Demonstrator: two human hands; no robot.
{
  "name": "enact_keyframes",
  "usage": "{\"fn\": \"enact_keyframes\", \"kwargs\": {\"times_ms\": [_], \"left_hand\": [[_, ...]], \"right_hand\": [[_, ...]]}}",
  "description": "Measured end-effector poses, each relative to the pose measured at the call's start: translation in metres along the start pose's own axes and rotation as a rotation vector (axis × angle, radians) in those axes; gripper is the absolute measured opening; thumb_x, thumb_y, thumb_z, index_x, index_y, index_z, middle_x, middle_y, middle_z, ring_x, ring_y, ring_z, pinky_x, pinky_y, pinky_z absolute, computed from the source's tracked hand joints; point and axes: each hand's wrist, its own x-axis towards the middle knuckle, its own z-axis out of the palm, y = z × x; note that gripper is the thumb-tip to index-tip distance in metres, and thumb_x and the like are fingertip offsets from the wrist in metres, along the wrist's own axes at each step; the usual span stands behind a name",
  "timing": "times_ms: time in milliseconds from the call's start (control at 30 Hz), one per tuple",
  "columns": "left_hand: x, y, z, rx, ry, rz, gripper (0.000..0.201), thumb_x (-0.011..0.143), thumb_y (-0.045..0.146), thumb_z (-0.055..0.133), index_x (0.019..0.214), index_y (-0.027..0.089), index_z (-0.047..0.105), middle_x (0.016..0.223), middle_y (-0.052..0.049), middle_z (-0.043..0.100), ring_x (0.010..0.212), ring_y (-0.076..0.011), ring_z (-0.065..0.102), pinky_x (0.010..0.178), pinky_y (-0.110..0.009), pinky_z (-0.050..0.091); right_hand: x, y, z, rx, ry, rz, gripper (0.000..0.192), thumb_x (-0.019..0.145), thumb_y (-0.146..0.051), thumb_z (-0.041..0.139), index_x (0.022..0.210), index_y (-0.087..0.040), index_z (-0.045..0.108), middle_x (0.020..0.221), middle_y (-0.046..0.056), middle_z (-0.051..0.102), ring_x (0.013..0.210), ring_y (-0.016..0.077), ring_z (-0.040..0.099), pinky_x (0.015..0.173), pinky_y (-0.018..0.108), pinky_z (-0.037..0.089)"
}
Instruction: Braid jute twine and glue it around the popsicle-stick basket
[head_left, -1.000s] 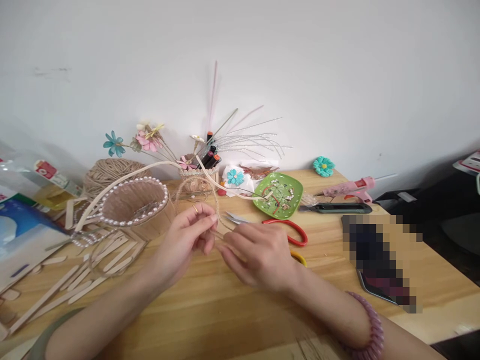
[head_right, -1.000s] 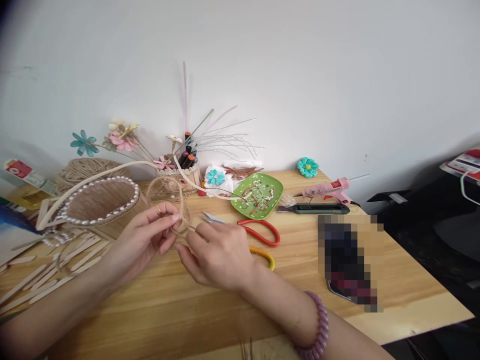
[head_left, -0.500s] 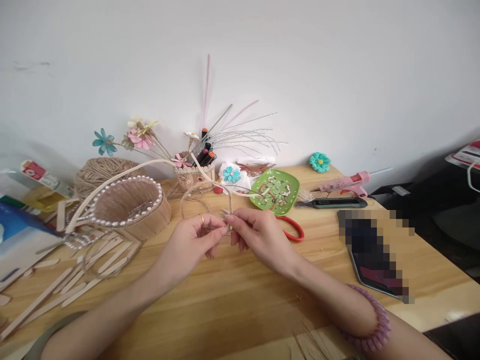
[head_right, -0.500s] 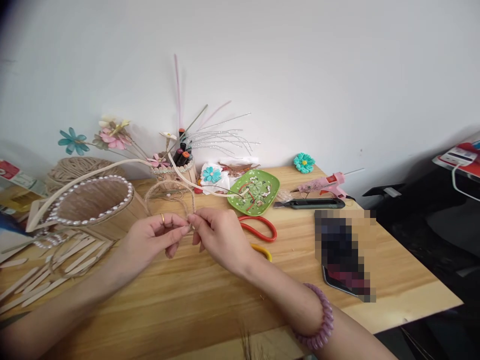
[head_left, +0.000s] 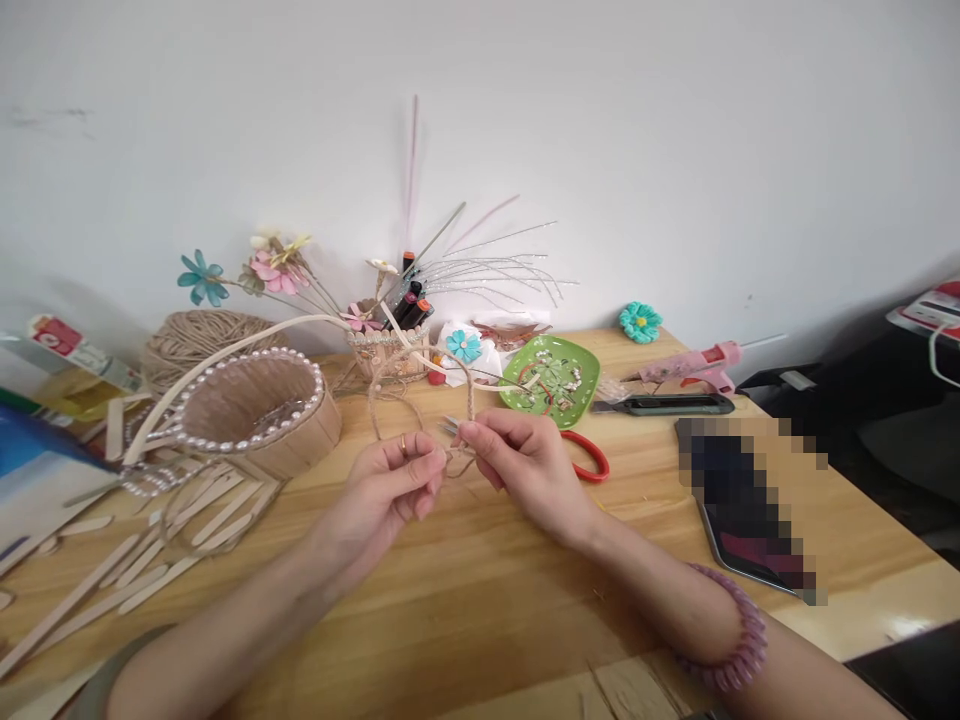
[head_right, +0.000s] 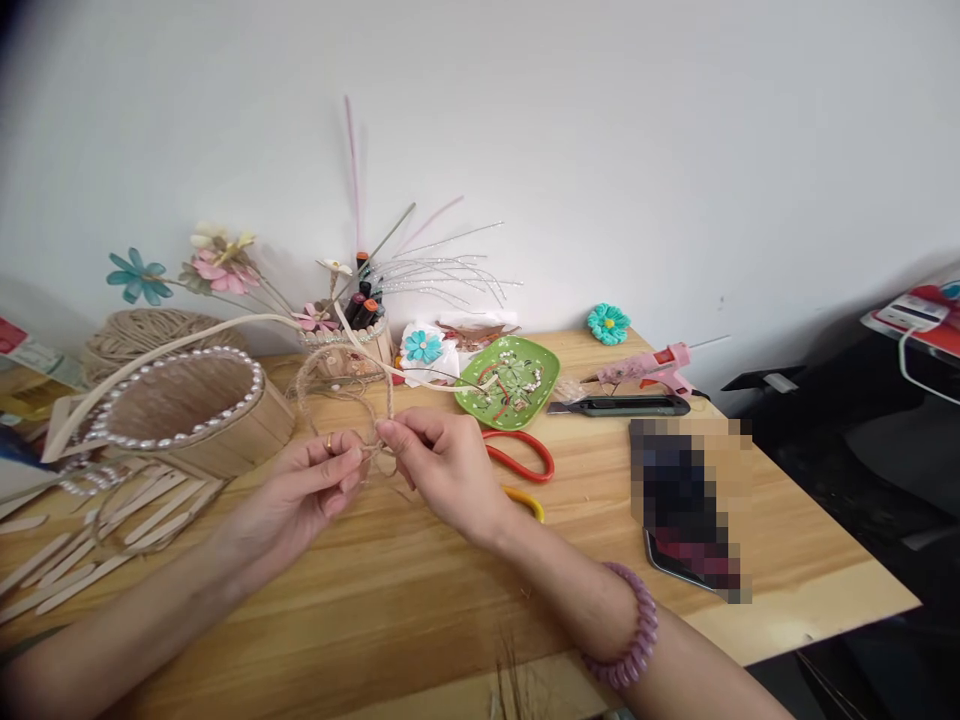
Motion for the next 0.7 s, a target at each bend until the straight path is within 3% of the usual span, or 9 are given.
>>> {"fn": "enact_keyframes", "kwargs": {"times_ms": [133, 233, 333, 400, 500, 600, 700], "left_hand": [[0.0, -0.003, 0.0, -0.174, -0.033, -0.081, 0.021, 0.06, 0.022, 0.076, 0.059, 0.014, 0.057, 0.047, 0.007, 0.051, 0.038, -0.0007, 0.036, 0.038, -0.011, 0.029], [0.0, -0.001, -0.002, -0.114, -0.101, -0.058, 0.02, 0.061, 0.025, 0.075, 0.056, 0.016, 0.058, 0.044, 0.007, 0.049, 0.037, -0.0017, 0.035, 0.037, -0.013, 0.028], [0.0, 0.005, -0.006, 0.268, -0.099, 0.141, 0.012, 0.062, 0.021, 0.073, 0.055, 0.018, 0.063, 0.049, 0.004, 0.055, 0.042, -0.0057, 0.044, 0.042, -0.018, 0.035], [-0.001, 0.01, -0.008, 0.647, -0.062, 0.422, 0.005, 0.065, 0.017, 0.069, 0.061, 0.02, 0.069, 0.059, 0.0, 0.062, 0.052, -0.0101, 0.053, 0.051, -0.022, 0.042], [-0.003, 0.013, -0.01, 1.164, 0.026, 0.824, 0.015, 0.075, 0.018, 0.059, 0.073, 0.022, 0.073, 0.068, -0.004, 0.066, 0.062, -0.014, 0.059, 0.059, -0.025, 0.043], [-0.007, 0.012, -0.01, 1.436, 0.153, 0.93, 0.022, 0.08, 0.021, 0.051, 0.074, 0.022, 0.072, 0.066, -0.005, 0.066, 0.059, -0.0141, 0.057, 0.055, -0.024, 0.041], [-0.007, 0.011, -0.008, 1.503, 0.225, 0.926, 0.024, 0.082, 0.022, 0.048, 0.075, 0.02, 0.072, 0.066, -0.007, 0.066, 0.058, -0.0151, 0.057, 0.054, -0.024, 0.041]], "right_hand": [[0.0, 0.001, 0.0, -0.019, -0.037, -0.033, 0.044, 0.086, -0.043, 0.048, 0.051, -0.018, 0.038, 0.046, -0.006, 0.035, 0.044, 0.0059, 0.03, 0.043, 0.02, 0.024], [-0.001, 0.0, 0.0, -0.051, -0.041, -0.052, 0.041, 0.087, -0.04, 0.048, 0.053, -0.017, 0.041, 0.047, -0.006, 0.035, 0.044, 0.0059, 0.03, 0.043, 0.02, 0.024], [-0.002, 0.0, 0.001, -0.053, -0.041, -0.015, 0.04, 0.086, -0.039, 0.048, 0.054, -0.017, 0.042, 0.047, -0.006, 0.035, 0.045, 0.006, 0.03, 0.043, 0.021, 0.023], [-0.001, 0.001, 0.002, -0.021, -0.033, 0.036, 0.04, 0.086, -0.039, 0.048, 0.053, -0.017, 0.042, 0.046, -0.006, 0.036, 0.045, 0.006, 0.029, 0.043, 0.021, 0.023], [0.002, 0.002, 0.003, 0.126, -0.017, 0.14, 0.036, 0.085, -0.041, 0.049, 0.06, -0.015, 0.052, 0.045, -0.006, 0.039, 0.043, 0.0058, 0.03, 0.042, 0.02, 0.023], [0.005, 0.003, 0.003, 0.335, -0.026, 0.233, 0.027, 0.079, -0.04, 0.058, 0.075, -0.013, 0.06, 0.052, -0.005, 0.048, 0.045, 0.006, 0.038, 0.044, 0.02, 0.029], [0.006, 0.004, 0.003, 0.431, -0.11, 0.303, 0.024, 0.072, -0.035, 0.067, 0.079, -0.012, 0.062, 0.06, -0.003, 0.053, 0.05, 0.0061, 0.044, 0.049, 0.019, 0.034]]}}
